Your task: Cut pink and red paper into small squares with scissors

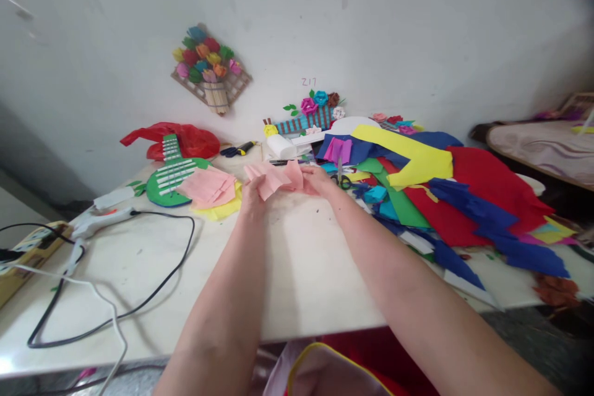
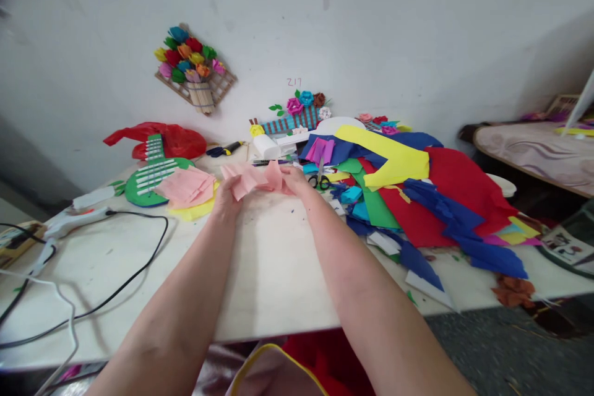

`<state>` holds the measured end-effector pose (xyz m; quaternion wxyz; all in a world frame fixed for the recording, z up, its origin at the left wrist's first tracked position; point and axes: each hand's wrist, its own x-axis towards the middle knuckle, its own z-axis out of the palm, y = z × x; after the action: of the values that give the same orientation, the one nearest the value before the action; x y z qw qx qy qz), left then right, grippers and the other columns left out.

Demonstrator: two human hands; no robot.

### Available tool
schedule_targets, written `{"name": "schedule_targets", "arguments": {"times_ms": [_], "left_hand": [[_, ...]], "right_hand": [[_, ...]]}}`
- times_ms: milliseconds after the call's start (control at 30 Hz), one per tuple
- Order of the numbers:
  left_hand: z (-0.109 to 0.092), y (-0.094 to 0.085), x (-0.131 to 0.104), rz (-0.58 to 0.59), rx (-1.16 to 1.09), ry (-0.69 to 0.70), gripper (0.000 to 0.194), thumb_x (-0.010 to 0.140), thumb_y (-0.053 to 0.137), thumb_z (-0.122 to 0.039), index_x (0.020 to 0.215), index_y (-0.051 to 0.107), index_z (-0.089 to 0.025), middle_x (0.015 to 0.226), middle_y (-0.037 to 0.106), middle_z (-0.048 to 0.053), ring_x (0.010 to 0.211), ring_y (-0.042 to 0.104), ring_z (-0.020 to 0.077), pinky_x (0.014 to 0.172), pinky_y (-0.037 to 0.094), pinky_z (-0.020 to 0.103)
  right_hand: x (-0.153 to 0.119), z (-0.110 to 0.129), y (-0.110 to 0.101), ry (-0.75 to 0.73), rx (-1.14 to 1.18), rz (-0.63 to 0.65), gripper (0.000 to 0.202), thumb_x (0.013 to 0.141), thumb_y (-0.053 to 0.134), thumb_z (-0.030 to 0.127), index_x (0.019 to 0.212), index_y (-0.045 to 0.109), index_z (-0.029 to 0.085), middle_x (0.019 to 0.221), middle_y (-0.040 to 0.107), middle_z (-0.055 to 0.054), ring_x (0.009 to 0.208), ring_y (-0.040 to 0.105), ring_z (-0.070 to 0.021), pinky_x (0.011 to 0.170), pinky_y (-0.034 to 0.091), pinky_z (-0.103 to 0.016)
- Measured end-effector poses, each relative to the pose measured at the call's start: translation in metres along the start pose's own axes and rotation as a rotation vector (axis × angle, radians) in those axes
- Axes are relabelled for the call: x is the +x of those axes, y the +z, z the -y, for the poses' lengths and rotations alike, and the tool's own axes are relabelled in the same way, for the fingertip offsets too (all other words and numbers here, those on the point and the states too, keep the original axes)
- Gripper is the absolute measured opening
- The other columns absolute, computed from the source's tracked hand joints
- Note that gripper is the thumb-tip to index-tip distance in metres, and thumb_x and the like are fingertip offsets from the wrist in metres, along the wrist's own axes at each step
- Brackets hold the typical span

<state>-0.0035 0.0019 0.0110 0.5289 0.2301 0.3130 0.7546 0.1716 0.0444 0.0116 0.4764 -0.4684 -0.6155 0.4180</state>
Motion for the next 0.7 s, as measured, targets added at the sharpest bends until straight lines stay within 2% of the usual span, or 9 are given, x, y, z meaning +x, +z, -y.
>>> {"name": "schedule_targets", "arguments": {"times_ms": [67,133,233,400,533,600,700], "left_hand": [[0.001,0.000,0.000,0.012,0.012,0.010,0.019,0.058,0.066,-0.007,0.076,0.065,-0.012,0.072,0.068,0.006,0.066,0.066,0.0177,0.067,0.056,0.030],[0.001,0.001,-0.001,0.028,0.021,0.013,0.021,0.057,0.068,-0.007,0.077,0.066,-0.012,0.073,0.068,0.006,0.066,0.066,0.0184,0.067,0.057,0.031],[0.002,0.002,-0.002,0.030,0.018,0.043,0.024,0.057,0.071,-0.007,0.080,0.067,-0.013,0.076,0.069,0.006,0.068,0.067,0.0185,0.068,0.057,0.031],[0.004,0.000,0.000,0.027,0.048,0.063,0.023,0.057,0.074,-0.008,0.079,0.067,-0.012,0.074,0.069,0.006,0.065,0.066,0.0173,0.066,0.056,0.029],[0.006,-0.002,0.003,0.031,0.024,0.099,0.025,0.056,0.077,-0.008,0.079,0.067,-0.013,0.075,0.069,0.005,0.066,0.067,0.0172,0.067,0.056,0.028],[0.006,-0.002,0.004,0.034,0.014,0.109,0.025,0.057,0.076,-0.007,0.079,0.067,-0.014,0.075,0.070,0.005,0.067,0.067,0.0171,0.068,0.056,0.028],[0.004,-0.001,0.003,0.048,0.011,0.084,0.024,0.058,0.074,-0.006,0.079,0.067,-0.015,0.074,0.070,0.004,0.069,0.067,0.0167,0.066,0.056,0.025]], "right_hand": [[-0.001,0.002,0.002,0.002,0.092,0.020,0.028,0.075,0.055,0.012,0.095,0.073,0.018,0.101,0.073,-0.004,0.096,0.066,-0.0174,0.092,0.048,-0.033],[-0.001,0.003,0.003,0.012,0.089,0.009,0.026,0.076,0.055,0.012,0.095,0.073,0.016,0.101,0.073,-0.006,0.094,0.067,-0.0172,0.091,0.048,-0.034],[-0.001,0.004,0.005,0.021,-0.030,-0.033,0.022,0.076,0.058,0.011,0.091,0.074,0.016,0.104,0.073,-0.007,0.101,0.065,-0.0179,0.097,0.044,-0.035],[-0.002,0.003,0.008,0.015,-0.243,0.012,0.028,0.078,0.053,0.010,0.095,0.074,0.018,0.105,0.072,-0.004,0.101,0.065,-0.0194,0.095,0.046,-0.035],[-0.002,0.003,0.010,-0.106,-0.506,0.055,0.038,0.080,0.044,0.004,0.099,0.073,0.020,0.107,0.071,-0.003,0.103,0.063,-0.0179,0.094,0.045,-0.032],[-0.002,0.003,0.011,-0.209,-0.595,0.058,0.038,0.082,0.044,0.005,0.104,0.071,0.020,0.115,0.068,-0.005,0.110,0.060,-0.0166,0.097,0.043,-0.031],[-0.003,0.006,0.013,-0.297,-0.546,0.013,0.032,0.086,0.046,0.015,0.110,0.067,0.018,0.125,0.062,-0.008,0.118,0.054,-0.0149,0.101,0.039,-0.030]]}}
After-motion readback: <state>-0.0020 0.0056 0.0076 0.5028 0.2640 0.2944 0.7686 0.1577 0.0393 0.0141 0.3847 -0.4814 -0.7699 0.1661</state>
